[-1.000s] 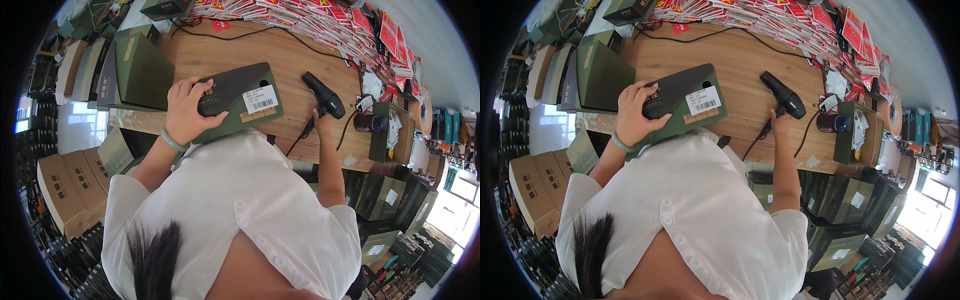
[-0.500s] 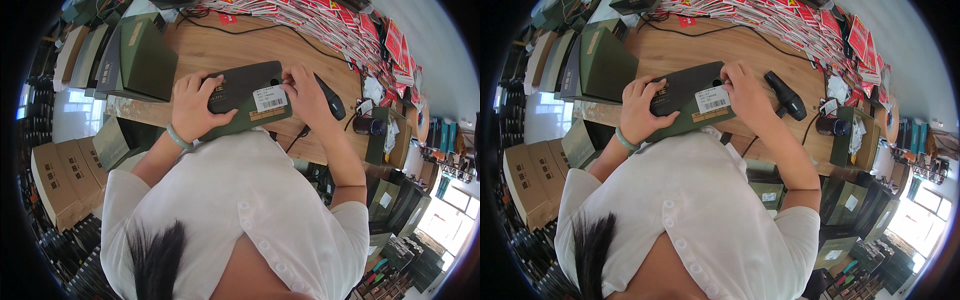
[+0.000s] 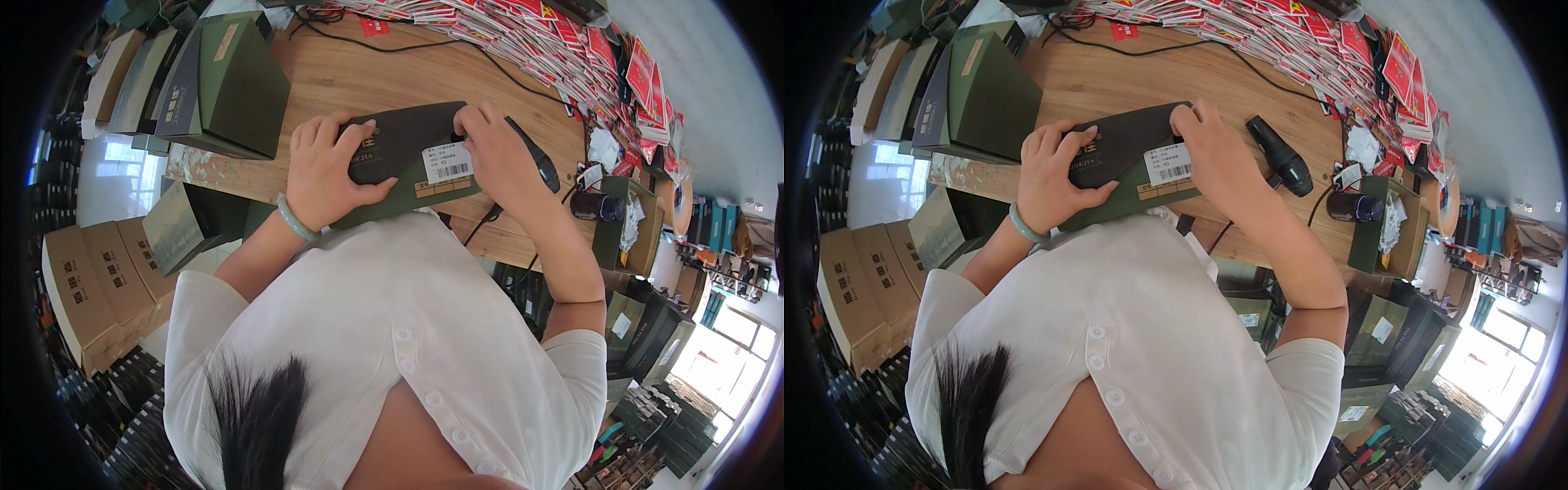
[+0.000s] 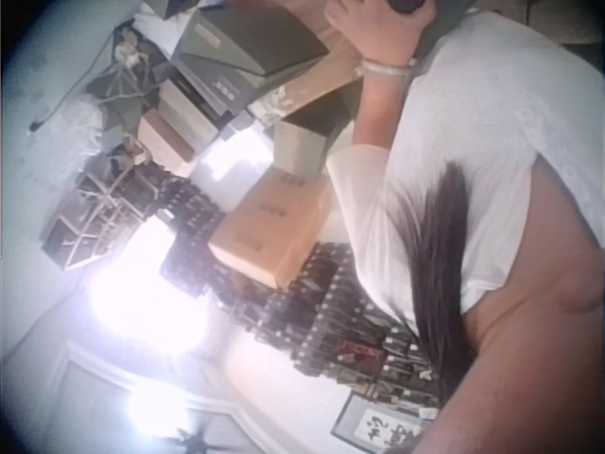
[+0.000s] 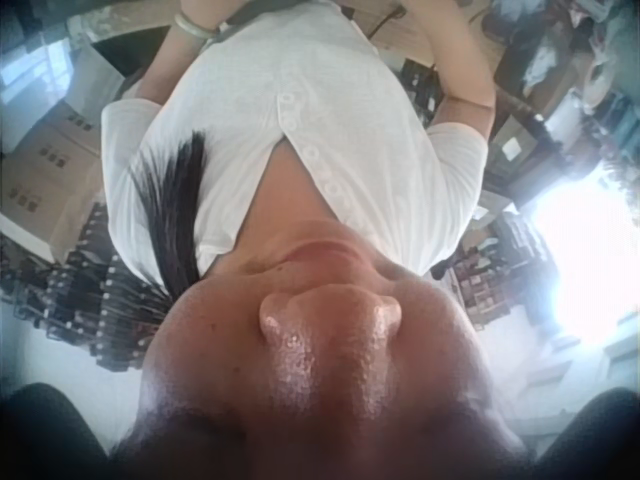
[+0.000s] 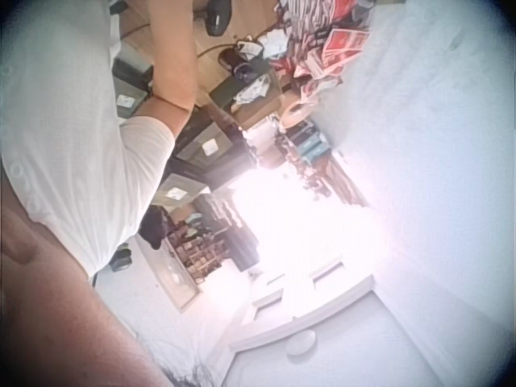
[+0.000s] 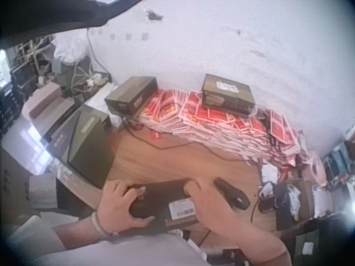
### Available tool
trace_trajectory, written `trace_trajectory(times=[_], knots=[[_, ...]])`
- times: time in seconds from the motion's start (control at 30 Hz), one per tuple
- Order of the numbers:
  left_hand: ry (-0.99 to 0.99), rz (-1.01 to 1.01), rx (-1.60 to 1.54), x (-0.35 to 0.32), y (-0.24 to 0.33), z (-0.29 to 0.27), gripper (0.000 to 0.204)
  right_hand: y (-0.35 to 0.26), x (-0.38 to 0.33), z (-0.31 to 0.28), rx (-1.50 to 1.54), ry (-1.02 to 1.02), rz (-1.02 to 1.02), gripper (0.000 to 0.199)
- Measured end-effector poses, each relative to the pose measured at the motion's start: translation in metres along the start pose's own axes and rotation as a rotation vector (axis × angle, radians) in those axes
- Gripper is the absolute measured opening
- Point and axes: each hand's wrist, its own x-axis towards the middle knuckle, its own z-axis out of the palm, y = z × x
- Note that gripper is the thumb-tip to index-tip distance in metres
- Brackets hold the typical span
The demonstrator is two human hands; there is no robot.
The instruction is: The person ties a bundle of white ribbons, then places a white plastic bag and a black item into a green cardboard box. The box is closed, and a barcode label is heated with a hair dryer before being pressed onto the box.
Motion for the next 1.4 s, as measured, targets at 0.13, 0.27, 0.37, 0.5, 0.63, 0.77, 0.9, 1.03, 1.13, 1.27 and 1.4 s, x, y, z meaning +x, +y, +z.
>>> trace_trajectory(times=[0.13,0.27,0.37,0.5,0.63,0.77,0.9,1.03,1.13,1.27,1.4], knots=[[-0.012,-0.003,-0.021,0.000,0.002,-0.003,0.062,-0.004,-0.004,0.000,-0.001,0.019,-0.066,0.025],[-0.002,-0.011,-0.017,-0.001,0.000,-0.001,0.061,-0.013,-0.012,-0.004,0.164,0.081,0.047,0.022],[0.004,-0.006,-0.015,0.000,0.001,-0.001,0.061,-0.005,-0.018,0.004,0.023,0.259,0.141,0.016],[-0.004,-0.001,-0.008,0.001,0.001,-0.001,0.061,0.000,-0.021,0.018,0.000,0.265,0.166,0.011],[-0.011,-0.004,-0.002,0.000,0.002,-0.001,0.061,-0.005,-0.019,0.023,-0.079,0.298,0.160,0.010],[-0.006,-0.005,-0.002,0.000,0.002,-0.001,0.061,-0.011,-0.019,0.024,-0.121,0.264,0.205,0.007],[0.017,0.003,-0.001,-0.001,0.000,0.001,0.063,-0.018,-0.021,0.018,-0.109,0.184,0.253,0.005],[0.017,0.000,-0.008,-0.001,0.000,0.002,0.063,-0.024,-0.025,0.013,-0.069,0.145,0.241,0.004],[0.018,-0.001,-0.008,-0.001,-0.001,0.002,0.063,-0.027,-0.029,0.010,-0.034,0.126,0.223,0.006],[0.021,0.002,-0.032,-0.001,-0.002,0.002,0.063,-0.028,-0.033,0.006,0.029,0.097,0.182,0.008],[0.009,0.015,-0.052,-0.001,-0.003,0.000,0.064,-0.026,-0.038,0.003,0.103,0.079,0.199,0.011]])
